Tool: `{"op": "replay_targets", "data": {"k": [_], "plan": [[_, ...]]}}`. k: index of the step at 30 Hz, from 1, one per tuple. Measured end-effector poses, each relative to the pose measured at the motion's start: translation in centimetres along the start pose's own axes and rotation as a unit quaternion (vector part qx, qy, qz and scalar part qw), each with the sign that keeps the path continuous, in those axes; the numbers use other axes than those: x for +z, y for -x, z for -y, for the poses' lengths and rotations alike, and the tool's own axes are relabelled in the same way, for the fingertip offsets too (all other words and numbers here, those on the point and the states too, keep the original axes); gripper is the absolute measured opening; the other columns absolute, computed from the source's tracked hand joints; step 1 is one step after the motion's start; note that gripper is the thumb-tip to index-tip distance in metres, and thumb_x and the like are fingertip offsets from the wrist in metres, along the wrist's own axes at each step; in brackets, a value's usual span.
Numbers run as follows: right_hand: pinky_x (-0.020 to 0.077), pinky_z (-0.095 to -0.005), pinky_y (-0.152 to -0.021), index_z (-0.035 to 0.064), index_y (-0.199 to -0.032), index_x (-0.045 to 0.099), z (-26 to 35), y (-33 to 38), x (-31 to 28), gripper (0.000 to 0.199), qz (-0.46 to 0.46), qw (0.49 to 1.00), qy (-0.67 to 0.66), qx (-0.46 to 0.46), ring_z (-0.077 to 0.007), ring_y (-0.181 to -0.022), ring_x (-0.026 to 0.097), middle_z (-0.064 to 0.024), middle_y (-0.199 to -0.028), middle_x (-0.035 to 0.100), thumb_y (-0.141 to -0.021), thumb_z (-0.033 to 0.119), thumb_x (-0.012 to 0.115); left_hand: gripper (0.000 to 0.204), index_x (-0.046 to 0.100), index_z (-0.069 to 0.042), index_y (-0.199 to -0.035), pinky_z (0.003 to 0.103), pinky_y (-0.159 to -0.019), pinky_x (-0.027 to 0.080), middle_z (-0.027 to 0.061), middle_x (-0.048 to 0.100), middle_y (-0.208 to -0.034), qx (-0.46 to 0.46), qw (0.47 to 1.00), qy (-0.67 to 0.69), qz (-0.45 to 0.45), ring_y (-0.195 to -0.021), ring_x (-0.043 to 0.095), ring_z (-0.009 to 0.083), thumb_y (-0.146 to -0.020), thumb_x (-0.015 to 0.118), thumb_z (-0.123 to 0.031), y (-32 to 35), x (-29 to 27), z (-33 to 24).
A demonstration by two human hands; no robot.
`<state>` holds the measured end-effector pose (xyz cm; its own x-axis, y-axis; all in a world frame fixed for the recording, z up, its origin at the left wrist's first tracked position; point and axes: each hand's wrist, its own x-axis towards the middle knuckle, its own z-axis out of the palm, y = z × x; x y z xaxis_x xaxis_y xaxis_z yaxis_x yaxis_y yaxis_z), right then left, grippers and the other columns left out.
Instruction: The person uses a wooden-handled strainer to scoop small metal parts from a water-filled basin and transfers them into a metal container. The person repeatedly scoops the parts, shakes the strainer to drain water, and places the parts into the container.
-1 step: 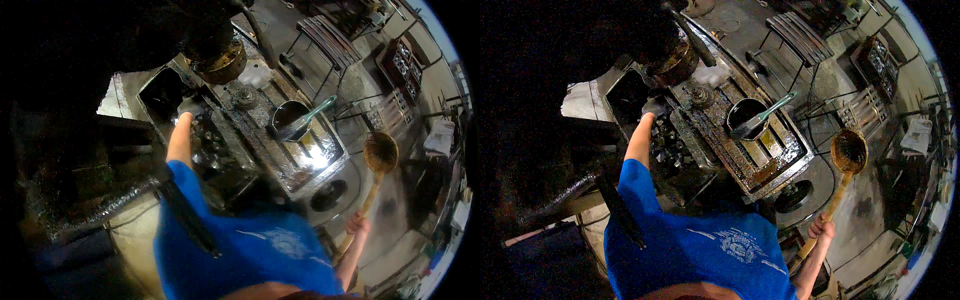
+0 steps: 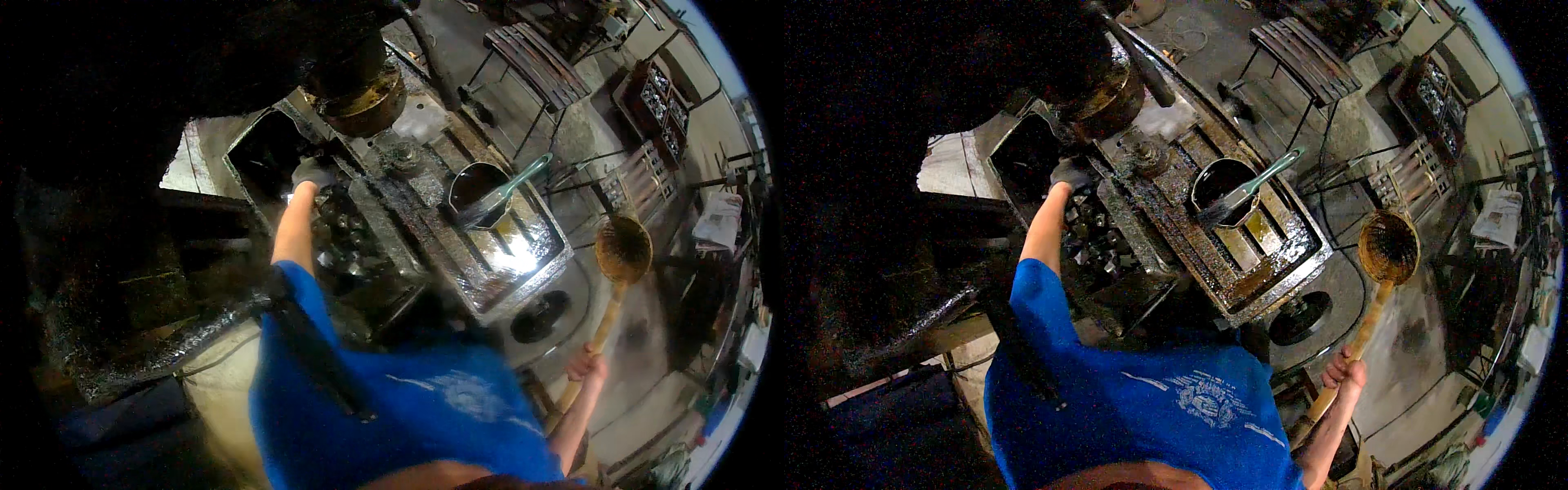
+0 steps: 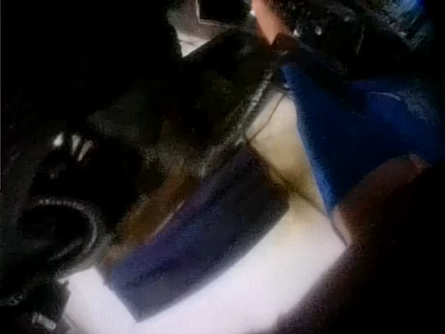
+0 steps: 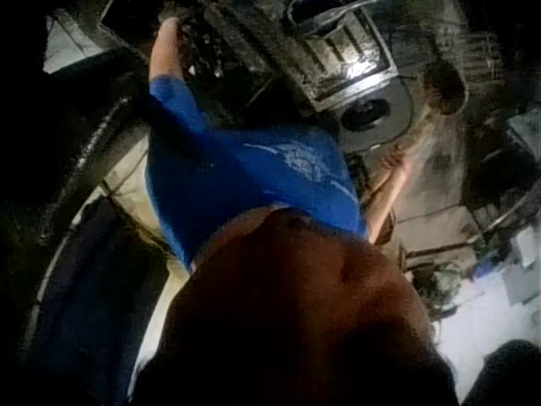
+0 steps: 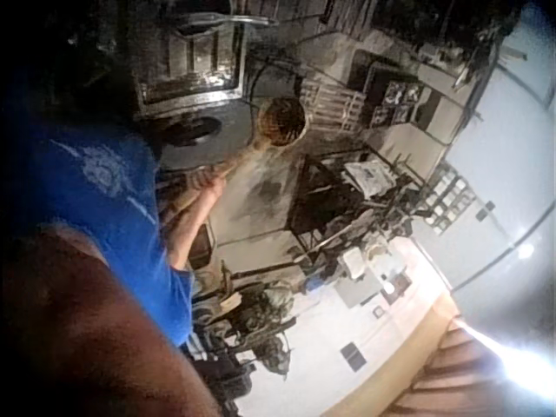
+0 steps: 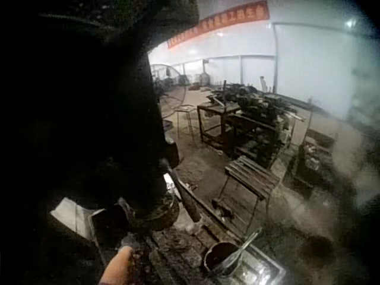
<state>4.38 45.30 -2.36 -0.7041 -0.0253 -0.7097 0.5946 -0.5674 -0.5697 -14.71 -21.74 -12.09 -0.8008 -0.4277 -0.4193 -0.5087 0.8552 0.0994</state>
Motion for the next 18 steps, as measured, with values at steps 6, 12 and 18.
{"op": "replay_targets", "data": {"k": [6,12,18], "plan": [[0.018,-0.0211,-0.033,0.0116,-0.087,0.044,-0.1,2.4,4.3,0.018,-0.018,0.997,-0.074,-0.022,-0.007,-0.039,0.021,0.0038,-0.057,0.029,-0.072,0.019,0.049,0.05,0.05,-0.027,-0.112,0.04,-0.071,0.048,0.0211,0.042,-0.12,-0.021,0.992,-0.046,-0.113,-0.09,0.058,0.0334,-0.067,0.058,-0.045,0.1,3.2,1.0],[0.0195,-0.0187,-0.034,0.0122,-0.089,0.044,1.1,3.2,5.0,0.031,0.008,0.999,0.034,-0.031,-0.0046,-0.041,0.023,0.0052,-0.061,0.031,-0.075,0.034,0.06,0.048,0.06,-0.022,-0.102,0.034,-0.075,0.046,0.0073,0.06,-0.1,0.043,0.988,0.003,-0.15,-0.091,0.057,0.0283,-0.066,0.057,-0.053,-0.8,1.3,1.6],[0.0179,-0.0171,-0.035,0.0122,-0.09,0.043,1.0,3.8,4.5,0.031,0.081,0.996,0.013,-0.03,-0.0035,-0.042,0.024,0.0059,-0.061,0.03,-0.075,0.034,0.06,0.041,0.057,-0.018,-0.103,0.033,-0.076,0.045,0.009,0.06,-0.097,0.083,0.987,0.006,-0.136,-0.09,0.057,0.0267,-0.068,0.058,-0.039,-4.1,4.6,4.6]]}}
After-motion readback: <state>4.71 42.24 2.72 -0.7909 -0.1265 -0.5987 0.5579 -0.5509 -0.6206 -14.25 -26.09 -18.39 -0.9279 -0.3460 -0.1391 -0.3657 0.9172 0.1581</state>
